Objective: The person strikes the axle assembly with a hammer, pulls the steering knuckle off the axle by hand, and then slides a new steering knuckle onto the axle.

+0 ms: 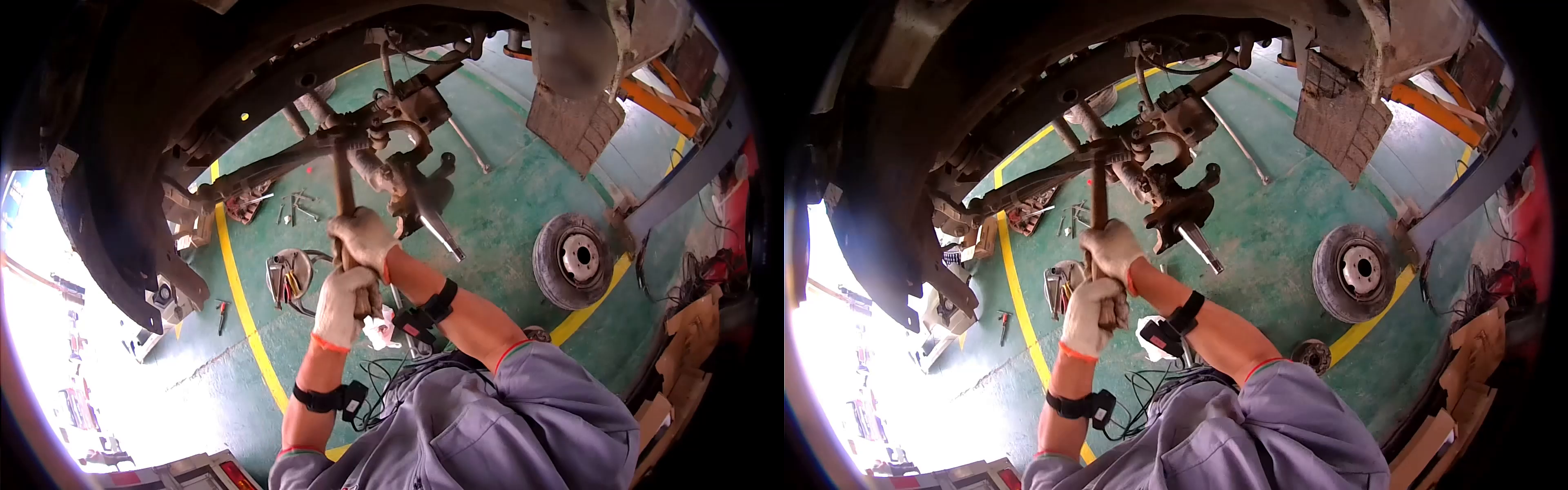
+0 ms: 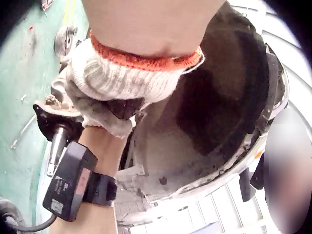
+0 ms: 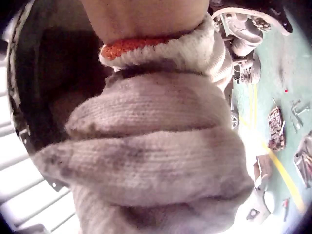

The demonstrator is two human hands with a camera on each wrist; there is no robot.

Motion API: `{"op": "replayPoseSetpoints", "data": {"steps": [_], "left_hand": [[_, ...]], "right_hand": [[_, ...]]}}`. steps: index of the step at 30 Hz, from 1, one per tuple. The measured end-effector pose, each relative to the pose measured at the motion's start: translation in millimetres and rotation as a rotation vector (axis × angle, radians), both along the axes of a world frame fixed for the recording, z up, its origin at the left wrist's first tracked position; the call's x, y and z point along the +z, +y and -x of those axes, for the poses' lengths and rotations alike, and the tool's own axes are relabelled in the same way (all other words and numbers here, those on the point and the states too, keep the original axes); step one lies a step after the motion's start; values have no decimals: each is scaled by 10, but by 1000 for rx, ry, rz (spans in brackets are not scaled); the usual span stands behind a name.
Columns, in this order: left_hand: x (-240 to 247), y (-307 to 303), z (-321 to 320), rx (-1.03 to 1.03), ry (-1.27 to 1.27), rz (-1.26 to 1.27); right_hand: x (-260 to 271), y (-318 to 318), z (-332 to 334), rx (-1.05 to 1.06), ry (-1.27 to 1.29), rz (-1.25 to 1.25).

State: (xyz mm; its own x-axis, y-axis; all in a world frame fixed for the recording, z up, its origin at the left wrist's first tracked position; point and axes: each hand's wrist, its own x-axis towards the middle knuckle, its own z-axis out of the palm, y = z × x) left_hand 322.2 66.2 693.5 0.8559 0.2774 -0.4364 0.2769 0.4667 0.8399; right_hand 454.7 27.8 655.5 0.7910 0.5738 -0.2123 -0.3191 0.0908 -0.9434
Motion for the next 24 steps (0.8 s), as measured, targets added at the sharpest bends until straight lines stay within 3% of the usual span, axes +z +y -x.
{"op": "replayPoseSetpoints", "data": {"steps": [3, 4, 5, 6, 7, 8, 9, 11, 12, 13, 14, 15, 17, 19, 20, 24], "left_hand": [[-96, -277, 178, 243, -89, -37], [-189, -388, 183, 393, -130, -22], [-227, -512, 160, 385, -125, -27], [-229, -633, 119, 584, -181, -14], [-218, -699, 80, 785, -242, -2], [-265, -695, 29, 861, -372, 1], [-295, -655, -43, 853, -380, -7], [-356, -494, -83, 631, -164, -78], [-366, -392, -117, 414, -98, -160], [-379, -182, -83, 29, -151, -270], [-280, -51, -175, -82, -45, -233], [-197, 34, -232, -196, 66, -188], [-211, 83, -175, -206, -23, -135], [-195, 77, -18, -84, -107, -185], [-185, -29, 16, 45, -34, -143], [-338, -528, -69, 553, -166, -4]], "right_hand": [[253, 3, 190, 267, -332, 192], [290, 61, 228, 434, -350, 164], [331, 122, 267, 601, -364, 134], [424, 155, 317, 592, -363, 128], [548, 180, 369, 694, -576, 161], [626, 177, 363, 790, -793, 195], [634, 146, 264, 779, -799, 189], [457, 77, 66, 757, -421, 54], [138, 34, -8, 544, -183, -121], [-129, -8, -99, 291, -56, -140], [-396, -49, -184, 31, 43, -177], [-313, -45, -123, -65, 104, -187], [-279, 54, -145, -49, 25, -93], [-189, 122, -42, 31, -78, -44], [-144, 135, -25, 100, -181, 4], [321, 78, 71, 658, -256, -2]]}}
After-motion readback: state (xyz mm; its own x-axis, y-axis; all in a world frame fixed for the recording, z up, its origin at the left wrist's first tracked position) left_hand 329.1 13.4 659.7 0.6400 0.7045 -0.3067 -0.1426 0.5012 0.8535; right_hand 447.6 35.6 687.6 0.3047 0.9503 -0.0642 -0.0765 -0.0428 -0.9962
